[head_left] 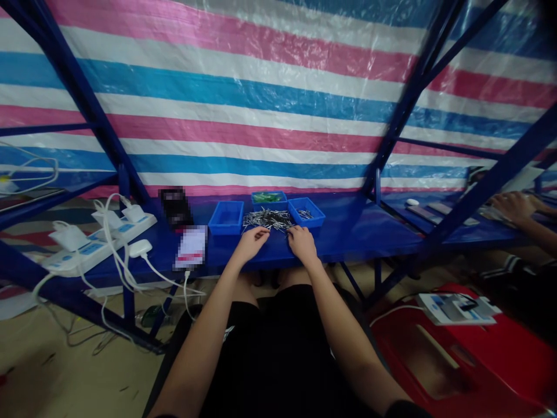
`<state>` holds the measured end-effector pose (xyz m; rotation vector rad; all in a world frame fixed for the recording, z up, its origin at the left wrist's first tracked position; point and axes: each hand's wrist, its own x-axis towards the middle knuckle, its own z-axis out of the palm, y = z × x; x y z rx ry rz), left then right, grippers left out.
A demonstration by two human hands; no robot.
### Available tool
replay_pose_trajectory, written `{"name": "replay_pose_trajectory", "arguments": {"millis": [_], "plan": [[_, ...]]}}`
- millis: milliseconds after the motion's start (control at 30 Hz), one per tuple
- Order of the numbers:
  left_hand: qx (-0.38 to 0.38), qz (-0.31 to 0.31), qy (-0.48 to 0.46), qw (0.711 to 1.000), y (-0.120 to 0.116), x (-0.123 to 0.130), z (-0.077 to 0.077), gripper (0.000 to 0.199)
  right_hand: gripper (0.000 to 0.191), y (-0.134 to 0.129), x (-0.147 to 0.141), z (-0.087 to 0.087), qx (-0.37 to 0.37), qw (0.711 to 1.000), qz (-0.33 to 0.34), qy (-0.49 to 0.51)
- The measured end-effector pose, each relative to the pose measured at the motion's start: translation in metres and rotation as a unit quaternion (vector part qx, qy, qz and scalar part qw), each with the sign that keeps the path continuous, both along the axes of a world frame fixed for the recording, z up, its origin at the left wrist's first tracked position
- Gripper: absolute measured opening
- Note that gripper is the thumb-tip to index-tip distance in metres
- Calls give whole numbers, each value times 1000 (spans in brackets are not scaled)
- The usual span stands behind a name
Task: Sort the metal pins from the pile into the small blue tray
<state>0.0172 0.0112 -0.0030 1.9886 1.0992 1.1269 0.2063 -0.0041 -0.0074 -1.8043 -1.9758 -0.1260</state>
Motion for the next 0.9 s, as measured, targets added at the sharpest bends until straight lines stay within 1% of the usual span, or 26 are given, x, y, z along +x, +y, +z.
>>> {"name": "replay_pose_trajectory", "arguments": {"millis": [167, 267, 400, 500, 567, 633, 667, 733, 800, 867, 900], "plan": [[3, 5, 8, 1000, 1, -1, -1, 27, 25, -2, 2, 0, 3, 1000, 5, 28], [-1, 9, 3, 1000, 4, -1, -3, 30, 25, -4, 2, 0, 25, 998, 29, 49], [-8, 3, 16, 1000, 6, -1, -6, 30, 20, -4, 1, -1, 18, 997, 51, 50], [-8, 0, 22, 1000, 7, 0, -7, 28, 21, -2, 1, -1, 26, 998, 35, 54], [-8, 1, 20, 1000, 7, -1, -7, 28, 20, 2, 2, -1, 8, 998, 15, 68], [-8, 2, 20, 1000, 7, -1, -7, 28, 18, 5, 5, -1, -15, 995, 8, 102], [-8, 5, 21, 1000, 7, -1, -6, 28, 16, 7, 6, -1, -19, 991, 17, 131], [-10, 9, 20, 1000, 6, -1, -5, 30, 11, 10, 6, 0, -6, 976, 61, 210], [-7, 5, 21, 1000, 5, -2, -3, 31, 6, 11, 4, 0, 7, 947, 127, 294], [2, -8, 28, 1000, 3, -2, -2, 30, 10, 12, -3, 0, 2, 919, 186, 347], [6, -15, 32, 999, 3, -2, -1, 30, 12, 13, -6, 0, -5, 911, 205, 357]]}}
